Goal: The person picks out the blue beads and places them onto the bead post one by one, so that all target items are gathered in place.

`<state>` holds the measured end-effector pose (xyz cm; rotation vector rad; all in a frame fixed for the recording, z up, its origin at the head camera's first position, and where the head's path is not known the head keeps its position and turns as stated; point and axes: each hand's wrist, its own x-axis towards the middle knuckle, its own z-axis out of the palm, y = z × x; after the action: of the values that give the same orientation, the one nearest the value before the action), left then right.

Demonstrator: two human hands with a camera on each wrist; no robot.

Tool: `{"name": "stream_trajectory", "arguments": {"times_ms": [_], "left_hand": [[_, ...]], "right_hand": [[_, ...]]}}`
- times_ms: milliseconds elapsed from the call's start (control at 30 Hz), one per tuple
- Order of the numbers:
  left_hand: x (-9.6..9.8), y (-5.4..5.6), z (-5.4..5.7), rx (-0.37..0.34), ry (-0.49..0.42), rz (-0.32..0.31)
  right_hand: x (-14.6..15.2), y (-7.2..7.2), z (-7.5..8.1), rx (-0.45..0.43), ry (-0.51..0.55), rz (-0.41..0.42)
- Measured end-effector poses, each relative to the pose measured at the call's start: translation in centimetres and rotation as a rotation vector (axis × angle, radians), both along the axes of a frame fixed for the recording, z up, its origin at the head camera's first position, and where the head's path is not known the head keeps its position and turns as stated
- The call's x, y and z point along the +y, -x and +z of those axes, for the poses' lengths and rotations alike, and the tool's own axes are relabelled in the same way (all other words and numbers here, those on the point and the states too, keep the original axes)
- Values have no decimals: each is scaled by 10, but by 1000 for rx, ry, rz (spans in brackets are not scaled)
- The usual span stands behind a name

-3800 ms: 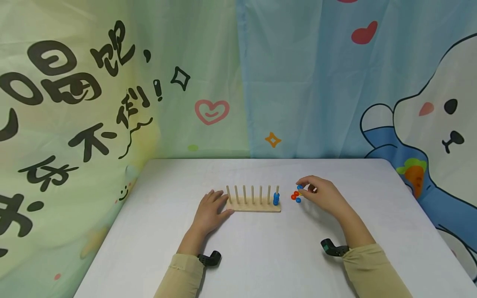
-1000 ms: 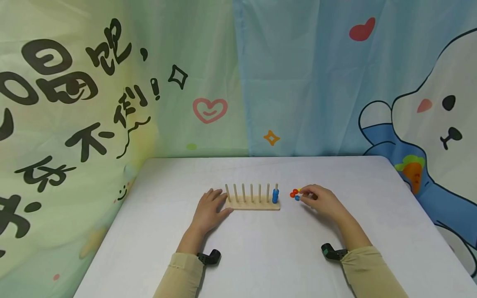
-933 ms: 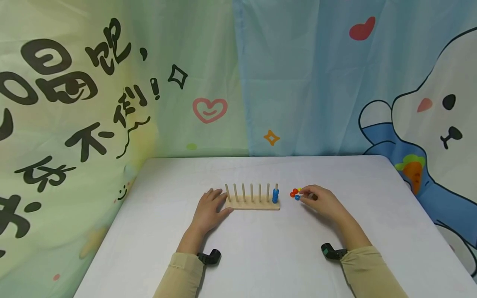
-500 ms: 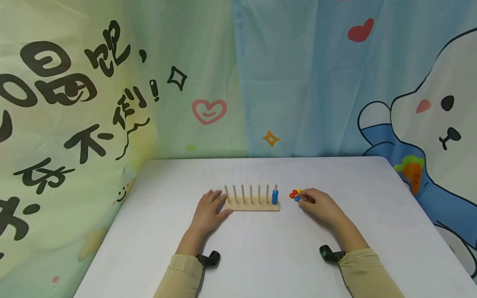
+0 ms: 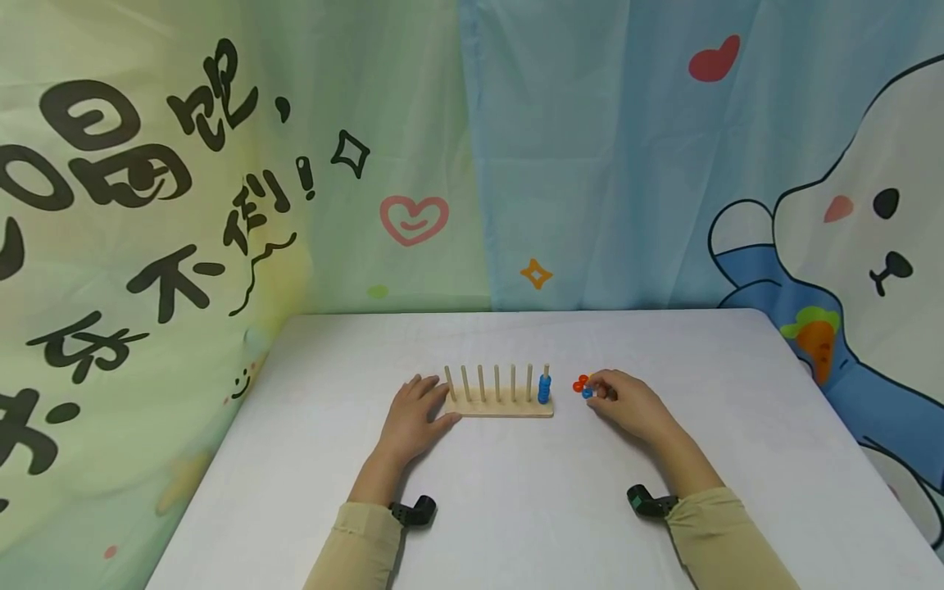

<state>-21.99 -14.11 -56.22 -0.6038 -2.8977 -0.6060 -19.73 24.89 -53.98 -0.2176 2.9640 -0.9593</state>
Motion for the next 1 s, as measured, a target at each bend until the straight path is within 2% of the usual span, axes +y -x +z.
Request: {"name": "stream_trajectory", "arguments": {"times_ms": [367,600,767,1000], "left_hand": [[-1,-1,0,14,-4,-2],[0,-1,0,30,-3,-9],[0,-1,0,26,-10,-11],[-1,0,0,1,-3,2]], "right_hand": [[-5,2,1,-2,-65,-18],[-3,2,6,-2,2,-24],[-5,2,19,10,24,-3],[-15,3,49,1,45,23]]}}
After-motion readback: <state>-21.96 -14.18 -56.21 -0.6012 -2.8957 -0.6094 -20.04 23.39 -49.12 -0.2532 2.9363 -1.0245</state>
